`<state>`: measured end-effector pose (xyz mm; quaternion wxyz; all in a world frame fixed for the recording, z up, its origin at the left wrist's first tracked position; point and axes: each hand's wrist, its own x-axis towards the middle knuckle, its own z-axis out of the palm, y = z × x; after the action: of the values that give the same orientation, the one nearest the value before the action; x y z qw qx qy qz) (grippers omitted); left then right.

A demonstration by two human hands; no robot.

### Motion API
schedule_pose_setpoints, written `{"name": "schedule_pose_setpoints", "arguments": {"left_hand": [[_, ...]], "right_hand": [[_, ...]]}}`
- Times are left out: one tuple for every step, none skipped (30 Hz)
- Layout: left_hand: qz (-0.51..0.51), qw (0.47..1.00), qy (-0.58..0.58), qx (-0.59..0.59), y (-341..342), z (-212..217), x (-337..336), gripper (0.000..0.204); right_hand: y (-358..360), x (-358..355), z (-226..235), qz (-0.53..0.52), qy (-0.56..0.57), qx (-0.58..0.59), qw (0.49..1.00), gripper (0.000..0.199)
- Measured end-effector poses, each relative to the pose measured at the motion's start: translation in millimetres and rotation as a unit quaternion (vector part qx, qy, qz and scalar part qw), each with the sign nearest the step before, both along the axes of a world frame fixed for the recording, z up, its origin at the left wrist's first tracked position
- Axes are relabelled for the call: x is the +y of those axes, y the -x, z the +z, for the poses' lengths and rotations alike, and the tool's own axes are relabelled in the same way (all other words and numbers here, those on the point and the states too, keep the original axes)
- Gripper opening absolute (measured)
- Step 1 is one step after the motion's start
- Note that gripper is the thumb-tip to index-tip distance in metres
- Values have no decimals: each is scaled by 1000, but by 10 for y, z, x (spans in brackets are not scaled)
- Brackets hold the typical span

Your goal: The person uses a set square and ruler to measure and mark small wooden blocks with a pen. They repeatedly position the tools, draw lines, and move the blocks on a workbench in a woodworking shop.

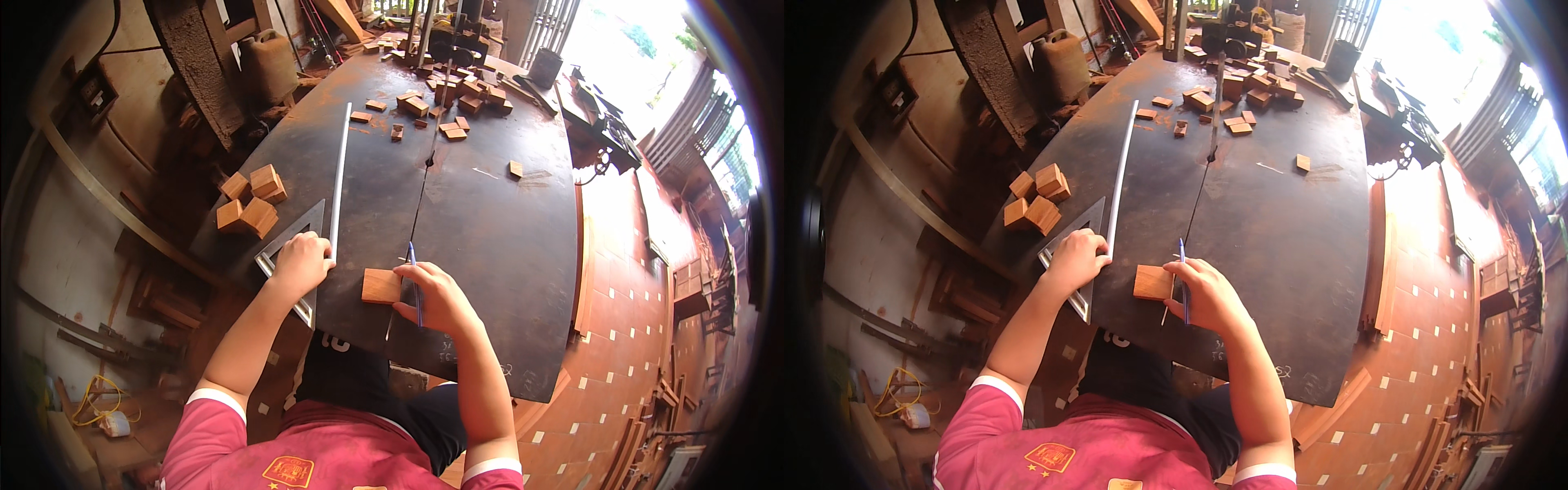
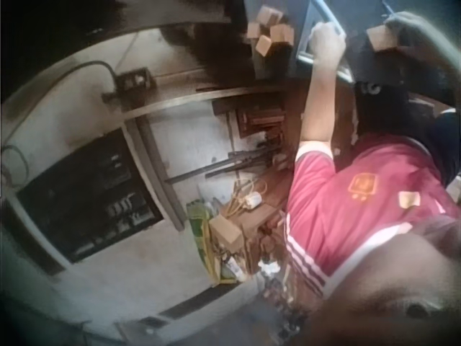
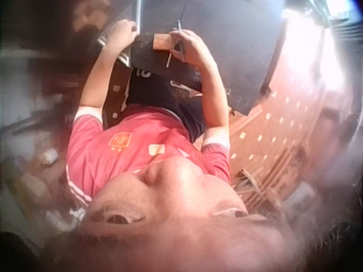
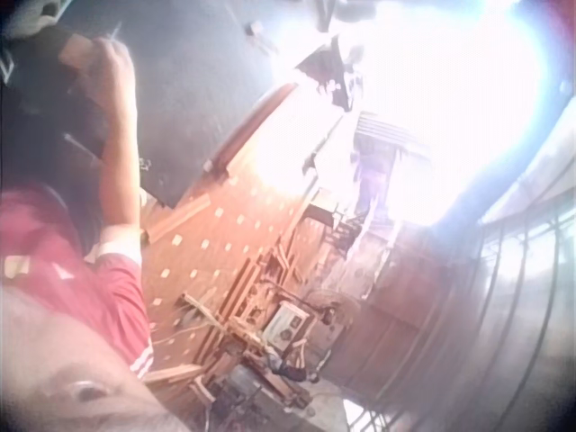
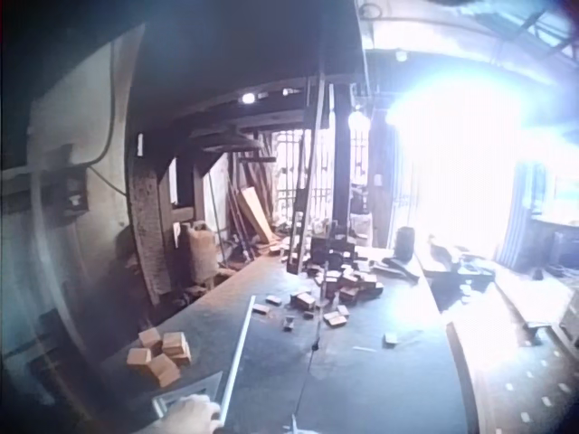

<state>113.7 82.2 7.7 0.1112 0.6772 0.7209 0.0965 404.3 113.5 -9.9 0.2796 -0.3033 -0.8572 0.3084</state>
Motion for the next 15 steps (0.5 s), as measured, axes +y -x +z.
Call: {"name": "schedule_pose_setpoints", "arguments": {"left_hand": [[-1, 1000, -1, 2, 0, -8, -3, 20], [-8, 1000, -15, 13, 3, -26, -6, 19], [-22, 999, -27, 22, 15, -61, -3, 19], [-35, 998, -39, 31, 28, -103, 3, 19], [-47, 997, -50, 40, 33, -124, 1, 19], [-47, 996, -62, 51, 24, -133, -8, 19], [-48, 994, -74, 62, 12, -135, -17, 19], [-47, 993, -85, 73, 12, -137, -27, 19], [-47, 992, -93, 74, 19, -136, -29, 20], [-47, 991, -100, 75, 30, -133, -33, 20], [-45, 991, -105, 75, 48, -136, -56, 20], [-49, 992, -97, 69, 70, -121, -64, 21], [-52, 992, -90, 64, 98, -88, -58, 22], [-59, 993, -84, 58, 87, -62, -50, 24], [-63, 993, -97, 23, 67, -38, -66, 26]], "right_hand": [[-6, 0, 4, 1, 2, -1, 1000, 56], [-12, 4, -7, 3, -2, 1, 1000, 56], [-20, 7, -18, 3, -2, 1, 1000, 56], [-29, 11, -28, 3, -2, 1, 1000, 56], [-28, 14, -42, 5, -1, 1, 1000, 56], [-26, 15, -58, 3, -7, 4, 1000, 55], [-24, 16, -74, 0, -14, 7, 1000, 54], [-13, 14, -78, -1, -19, 10, 1000, 53], [-5, 14, -67, 0, -13, 5, 1000, 54], [3, 12, -38, 1, -7, 1, 1000, 55], [20, 5, -15, 4, 1, -4, 1000, 56], [37, 5, 2, 3, 10, -6, 1000, 56], [56, 11, 19, 3, 19, -8, 1000, 56], [48, 17, 19, -1, 26, -9, 1000, 56], [53, 21, 10, 1, 18, 0, 1000, 56]]}}
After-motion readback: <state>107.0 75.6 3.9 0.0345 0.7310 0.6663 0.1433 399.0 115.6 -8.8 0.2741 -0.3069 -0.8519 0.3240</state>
